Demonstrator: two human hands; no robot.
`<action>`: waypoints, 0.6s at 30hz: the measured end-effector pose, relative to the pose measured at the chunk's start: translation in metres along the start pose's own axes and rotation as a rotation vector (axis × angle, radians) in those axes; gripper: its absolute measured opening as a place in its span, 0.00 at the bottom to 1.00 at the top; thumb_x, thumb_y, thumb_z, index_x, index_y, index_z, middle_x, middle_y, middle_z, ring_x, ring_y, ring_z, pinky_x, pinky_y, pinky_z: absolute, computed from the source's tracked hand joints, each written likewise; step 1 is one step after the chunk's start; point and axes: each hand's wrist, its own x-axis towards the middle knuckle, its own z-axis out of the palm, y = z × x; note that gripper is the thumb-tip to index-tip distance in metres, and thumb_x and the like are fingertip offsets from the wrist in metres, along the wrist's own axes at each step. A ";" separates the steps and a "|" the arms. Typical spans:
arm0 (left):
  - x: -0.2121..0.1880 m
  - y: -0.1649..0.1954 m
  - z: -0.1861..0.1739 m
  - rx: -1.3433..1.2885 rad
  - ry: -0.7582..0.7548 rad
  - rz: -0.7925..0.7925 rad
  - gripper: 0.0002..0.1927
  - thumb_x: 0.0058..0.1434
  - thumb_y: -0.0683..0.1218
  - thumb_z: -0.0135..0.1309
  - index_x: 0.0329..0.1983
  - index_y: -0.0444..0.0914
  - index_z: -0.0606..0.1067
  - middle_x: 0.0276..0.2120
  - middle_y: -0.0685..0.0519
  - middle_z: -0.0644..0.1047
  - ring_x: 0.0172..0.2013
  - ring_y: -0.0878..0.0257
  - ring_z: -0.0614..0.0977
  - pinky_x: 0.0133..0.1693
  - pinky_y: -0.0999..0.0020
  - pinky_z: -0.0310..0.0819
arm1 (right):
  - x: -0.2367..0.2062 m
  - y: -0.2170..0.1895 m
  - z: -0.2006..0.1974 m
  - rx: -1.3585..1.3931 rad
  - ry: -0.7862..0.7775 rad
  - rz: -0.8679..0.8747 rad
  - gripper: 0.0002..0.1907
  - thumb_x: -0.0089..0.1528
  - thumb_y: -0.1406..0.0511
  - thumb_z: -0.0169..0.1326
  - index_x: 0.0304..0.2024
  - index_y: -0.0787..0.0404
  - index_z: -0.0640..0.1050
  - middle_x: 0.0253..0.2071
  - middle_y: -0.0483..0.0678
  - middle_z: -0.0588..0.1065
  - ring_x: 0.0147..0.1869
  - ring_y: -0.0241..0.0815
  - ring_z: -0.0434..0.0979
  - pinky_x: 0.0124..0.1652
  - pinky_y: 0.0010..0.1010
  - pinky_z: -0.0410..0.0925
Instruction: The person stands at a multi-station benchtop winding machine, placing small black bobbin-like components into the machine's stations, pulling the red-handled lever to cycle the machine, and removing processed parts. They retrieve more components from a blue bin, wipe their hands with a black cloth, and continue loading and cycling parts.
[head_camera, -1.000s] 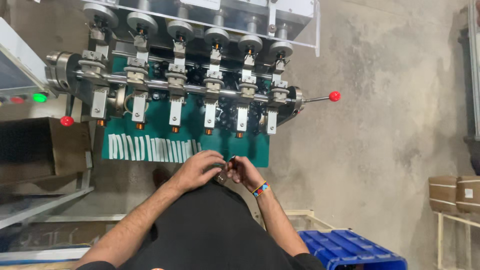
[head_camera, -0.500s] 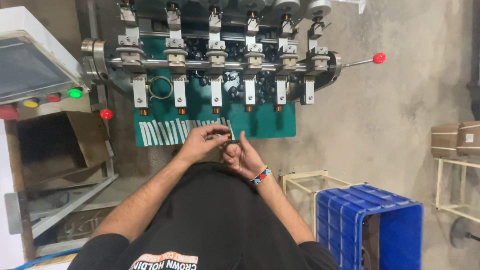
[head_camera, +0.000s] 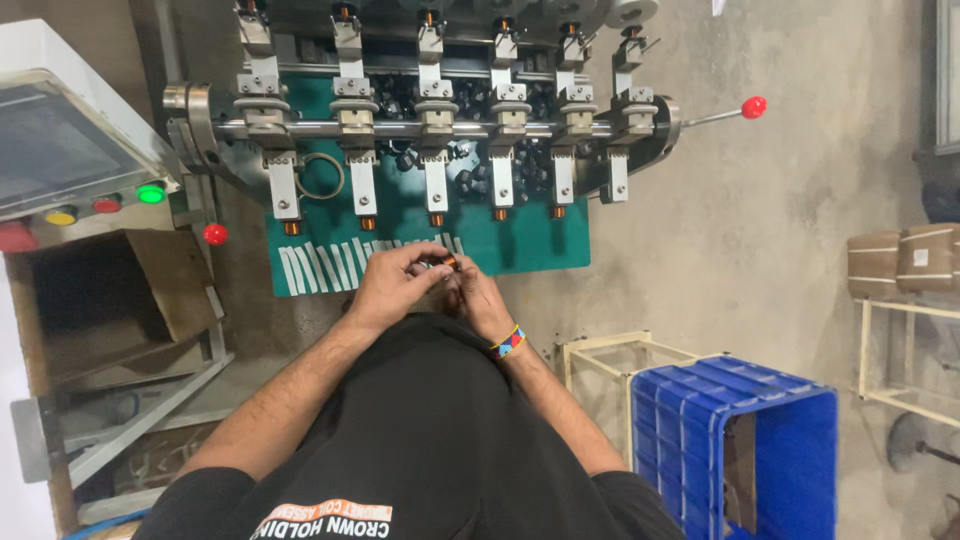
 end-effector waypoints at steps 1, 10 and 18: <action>0.001 0.006 -0.001 0.044 0.079 0.073 0.16 0.61 0.46 0.64 0.51 0.35 0.80 0.38 0.52 0.84 0.32 0.68 0.83 0.34 0.71 0.78 | -0.002 0.002 -0.004 -0.006 0.001 0.005 0.25 0.76 0.52 0.39 0.61 0.62 0.76 0.30 0.45 0.69 0.34 0.39 0.65 0.34 0.32 0.61; 0.004 0.026 0.013 0.467 -0.127 0.208 0.31 0.60 0.44 0.62 0.67 0.41 0.68 0.49 0.44 0.83 0.38 0.57 0.85 0.40 0.62 0.81 | -0.014 -0.058 -0.057 -0.876 -0.017 -0.477 0.08 0.69 0.62 0.50 0.42 0.60 0.77 0.32 0.54 0.77 0.36 0.55 0.78 0.34 0.41 0.67; 0.028 -0.011 0.080 -0.406 0.073 0.163 0.17 0.66 0.37 0.57 0.58 0.33 0.71 0.58 0.46 0.78 0.51 0.62 0.82 0.54 0.67 0.79 | -0.001 -0.037 -0.107 -0.151 -0.155 -0.045 0.16 0.74 0.60 0.46 0.37 0.63 0.76 0.25 0.44 0.69 0.28 0.31 0.64 0.29 0.26 0.61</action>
